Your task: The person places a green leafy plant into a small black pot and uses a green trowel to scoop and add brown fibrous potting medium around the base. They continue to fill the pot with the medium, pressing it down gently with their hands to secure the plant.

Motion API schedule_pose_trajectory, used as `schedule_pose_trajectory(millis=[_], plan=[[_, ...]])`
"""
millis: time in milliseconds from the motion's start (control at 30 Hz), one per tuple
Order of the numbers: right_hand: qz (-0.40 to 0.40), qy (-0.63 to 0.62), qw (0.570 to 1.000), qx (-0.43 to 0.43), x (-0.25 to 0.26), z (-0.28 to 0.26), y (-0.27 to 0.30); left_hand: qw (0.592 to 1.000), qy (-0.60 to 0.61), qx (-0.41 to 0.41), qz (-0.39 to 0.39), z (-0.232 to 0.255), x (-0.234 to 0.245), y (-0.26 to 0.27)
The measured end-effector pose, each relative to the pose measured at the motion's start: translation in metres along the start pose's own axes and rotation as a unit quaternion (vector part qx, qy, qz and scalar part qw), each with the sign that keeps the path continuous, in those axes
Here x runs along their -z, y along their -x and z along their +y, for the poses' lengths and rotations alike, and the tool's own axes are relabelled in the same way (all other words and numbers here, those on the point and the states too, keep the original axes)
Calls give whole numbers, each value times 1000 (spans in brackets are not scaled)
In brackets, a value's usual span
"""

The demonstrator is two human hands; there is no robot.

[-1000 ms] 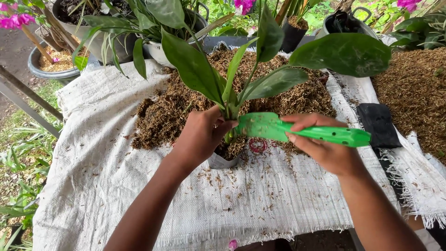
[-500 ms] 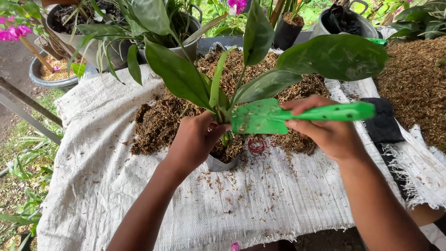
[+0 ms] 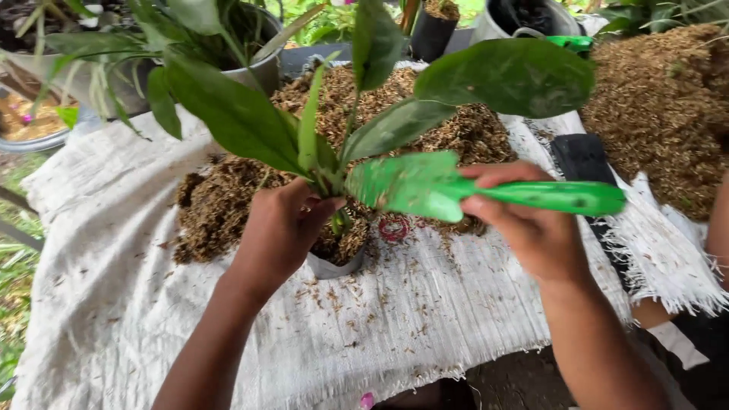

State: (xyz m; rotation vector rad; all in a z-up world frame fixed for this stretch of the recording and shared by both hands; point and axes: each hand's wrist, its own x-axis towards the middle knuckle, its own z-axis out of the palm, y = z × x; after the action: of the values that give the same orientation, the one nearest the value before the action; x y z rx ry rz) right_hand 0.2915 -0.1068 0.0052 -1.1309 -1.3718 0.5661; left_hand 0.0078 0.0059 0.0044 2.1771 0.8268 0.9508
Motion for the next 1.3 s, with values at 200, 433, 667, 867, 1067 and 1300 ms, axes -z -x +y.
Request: schedule_pose_trajectory(millis=[200,433,667,867,1067,1300], plan=[[176,-224,936,-206,44,98,49,1000,-11,19,-5,-10,1,0],[203,-178,923,-276,15,95,73,1000,-8,19,-11,-11,2,-1],[-47,168,968,181,-27,95,36,998,-24,42,-27,-1,1,3],[-135,239,943,190,-26,92,64,999,-33,32,-27,-7,4,5],[-96,262,943,183,-20,108,57,999,-13,22,-29,-3,3,2],[-35,175,983,43,1,116,75,999,-26,26,-20,-6,2,4]])
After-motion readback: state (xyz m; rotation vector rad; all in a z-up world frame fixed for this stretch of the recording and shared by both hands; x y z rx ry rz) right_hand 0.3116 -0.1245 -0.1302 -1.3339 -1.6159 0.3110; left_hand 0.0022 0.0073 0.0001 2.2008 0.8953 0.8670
